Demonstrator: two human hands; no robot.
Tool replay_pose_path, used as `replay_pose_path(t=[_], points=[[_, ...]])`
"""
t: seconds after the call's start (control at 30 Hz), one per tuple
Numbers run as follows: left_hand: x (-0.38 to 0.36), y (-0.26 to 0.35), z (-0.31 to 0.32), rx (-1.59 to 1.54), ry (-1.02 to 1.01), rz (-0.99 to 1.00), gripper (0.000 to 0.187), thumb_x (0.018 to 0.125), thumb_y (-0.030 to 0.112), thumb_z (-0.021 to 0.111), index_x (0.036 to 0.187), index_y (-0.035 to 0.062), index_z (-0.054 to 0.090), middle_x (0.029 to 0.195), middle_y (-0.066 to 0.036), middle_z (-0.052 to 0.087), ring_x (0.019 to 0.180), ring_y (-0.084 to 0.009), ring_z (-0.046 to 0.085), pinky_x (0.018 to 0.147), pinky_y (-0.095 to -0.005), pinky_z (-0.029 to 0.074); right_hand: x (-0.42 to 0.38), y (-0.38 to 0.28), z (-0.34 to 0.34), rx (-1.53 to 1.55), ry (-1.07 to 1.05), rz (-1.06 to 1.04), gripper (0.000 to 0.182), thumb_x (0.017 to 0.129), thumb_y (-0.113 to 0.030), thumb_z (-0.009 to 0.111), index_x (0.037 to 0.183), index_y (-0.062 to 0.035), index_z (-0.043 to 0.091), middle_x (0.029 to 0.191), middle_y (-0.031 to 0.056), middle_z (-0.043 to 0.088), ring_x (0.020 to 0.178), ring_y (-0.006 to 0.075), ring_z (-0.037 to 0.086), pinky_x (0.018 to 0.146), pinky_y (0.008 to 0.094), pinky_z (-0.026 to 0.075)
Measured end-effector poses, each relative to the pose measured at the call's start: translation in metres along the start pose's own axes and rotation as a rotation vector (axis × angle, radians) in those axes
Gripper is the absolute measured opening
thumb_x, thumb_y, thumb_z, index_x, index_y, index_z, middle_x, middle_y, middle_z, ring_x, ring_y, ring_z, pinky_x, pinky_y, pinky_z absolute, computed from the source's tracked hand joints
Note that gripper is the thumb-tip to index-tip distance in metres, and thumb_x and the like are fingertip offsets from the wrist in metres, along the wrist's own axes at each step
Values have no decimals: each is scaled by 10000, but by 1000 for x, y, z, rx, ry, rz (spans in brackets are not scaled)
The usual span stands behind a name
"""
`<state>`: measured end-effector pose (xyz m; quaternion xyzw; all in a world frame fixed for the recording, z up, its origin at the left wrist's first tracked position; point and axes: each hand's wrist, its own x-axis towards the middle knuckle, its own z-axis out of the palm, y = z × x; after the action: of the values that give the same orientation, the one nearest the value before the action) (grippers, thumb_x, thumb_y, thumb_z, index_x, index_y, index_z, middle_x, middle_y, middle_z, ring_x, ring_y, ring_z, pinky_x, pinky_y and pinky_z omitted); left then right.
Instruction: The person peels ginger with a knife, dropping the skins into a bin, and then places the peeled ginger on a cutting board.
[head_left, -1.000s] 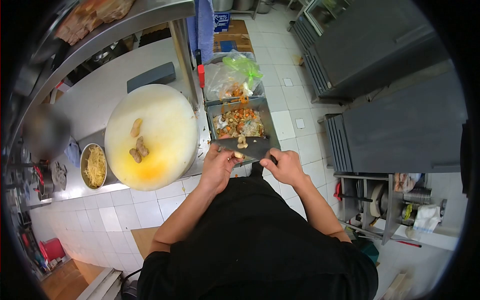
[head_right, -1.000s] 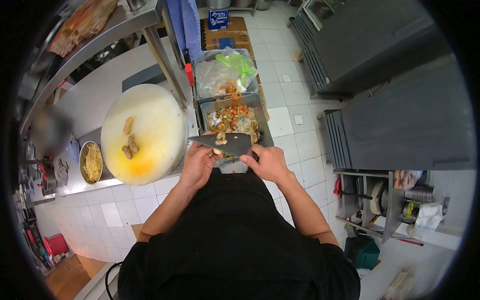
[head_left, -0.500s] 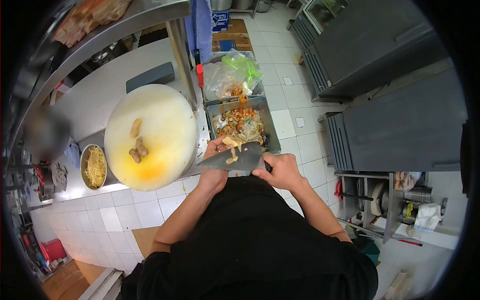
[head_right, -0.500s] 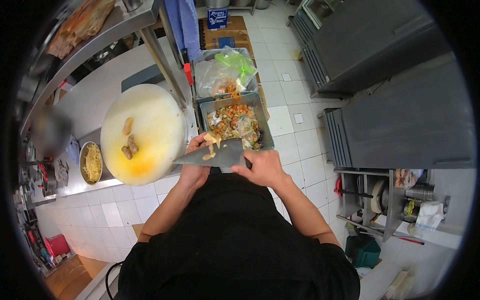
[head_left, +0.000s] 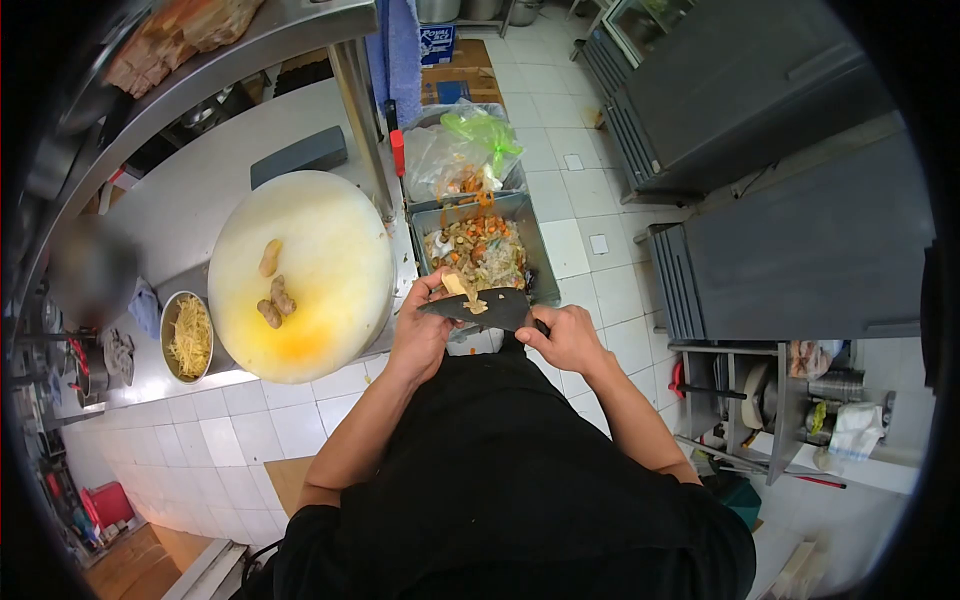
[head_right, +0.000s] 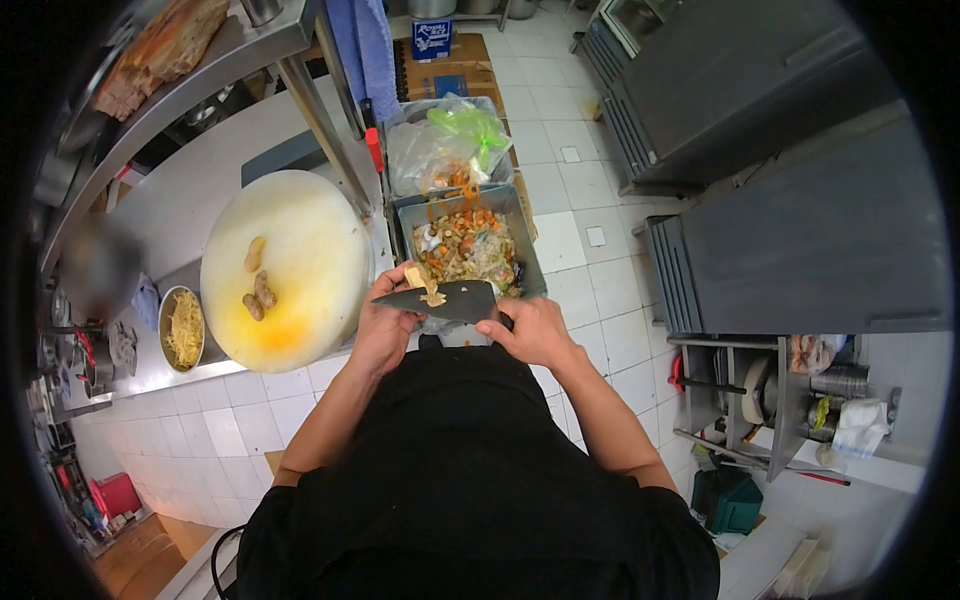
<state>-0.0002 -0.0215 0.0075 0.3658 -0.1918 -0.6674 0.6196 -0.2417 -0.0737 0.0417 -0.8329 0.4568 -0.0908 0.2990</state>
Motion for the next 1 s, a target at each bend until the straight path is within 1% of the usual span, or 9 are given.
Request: replay_pose_path(t=[0.07, 0.23, 0.3, 0.43, 0.5, 0.73, 0.83, 0.9, 1.0], points=[[-1, 2, -3, 18, -2, -23, 363, 1002, 118, 551, 1352, 55, 480, 1114, -37, 625, 896, -88, 582, 730, -262, 468, 0, 7, 4, -1, 8, 15, 494, 896, -551, 628, 776, -74, 675, 635, 159, 637, 676, 401, 650, 621, 476, 501], [-4, 13, 9, 146, 39, -100, 421, 959, 31, 556, 1364, -9, 450, 1048, -30, 607, 860, -86, 534, 717, -253, 441, 0, 23, -1, 34, -84, 289, 503, 922, -535, 595, 783, -58, 675, 672, 167, 646, 713, 388, 660, 645, 477, 503], [0, 6, 5, 233, 128, -86, 399, 938, -10, 571, 1327, -23, 489, 1051, -39, 615, 844, -83, 531, 700, -242, 435, -4, 13, 1, 74, -46, 209, 502, 920, -535, 601, 786, -56, 671, 674, 165, 649, 702, 388, 658, 639, 473, 503], [1, 3, 13, 257, 94, -42, 383, 913, -51, 586, 1290, -26, 525, 1049, -52, 622, 822, -84, 534, 686, -238, 433, -5, -14, 1, 51, -1, -35, 488, 901, -537, 630, 794, -62, 666, 669, 152, 651, 667, 385, 653, 618, 456, 503], [-2, 8, 21, 143, 86, -71, 377, 893, -84, 576, 1265, -33, 538, 1042, -58, 635, 793, -85, 538, 665, -236, 425, -3, -17, 0, -12, -17, -35, 475, 883, -541, 653, 789, -76, 670, 669, 140, 654, 652, 382, 652, 607, 445, 504], [3, 1, 1, 234, -4, -98, 355, 884, -94, 545, 1234, -36, 551, 996, -46, 648, 849, -98, 588, 751, -265, 482, 0, -2, -3, 15, -4, 58, 500, 892, -574, 623, 793, -89, 688, 674, 138, 660, 677, 377, 660, 634, 466, 509], [4, 2, 2, 303, -17, -35, 320, 905, -73, 553, 1222, -35, 564, 1019, -52, 657, 915, -101, 609, 825, -272, 495, -1, 3, -4, 19, -31, 73, 536, 907, -586, 596, 787, -73, 692, 679, 146, 659, 690, 379, 659, 647, 465, 507], [7, 0, -9, 551, -47, -68, 293, 921, -58, 559, 1213, -42, 575, 1064, -59, 668, 955, -99, 618, 855, -259, 490, 1, 16, -2, 29, -44, 83, 569, 920, -597, 572, 783, -57, 691, 682, 156, 656, 699, 381, 657, 653, 460, 504], [5, 2, -2, 454, -90, 54, 315, 938, -19, 581, 1252, -44, 563, 1096, -54, 661, 964, -94, 613, 843, -256, 486, 4, 41, 0, 129, -189, 398, 699, 964, -637, 459, 775, 3, 668, 688, 210, 628, 728, 395, 636, 666, 445, 486]])
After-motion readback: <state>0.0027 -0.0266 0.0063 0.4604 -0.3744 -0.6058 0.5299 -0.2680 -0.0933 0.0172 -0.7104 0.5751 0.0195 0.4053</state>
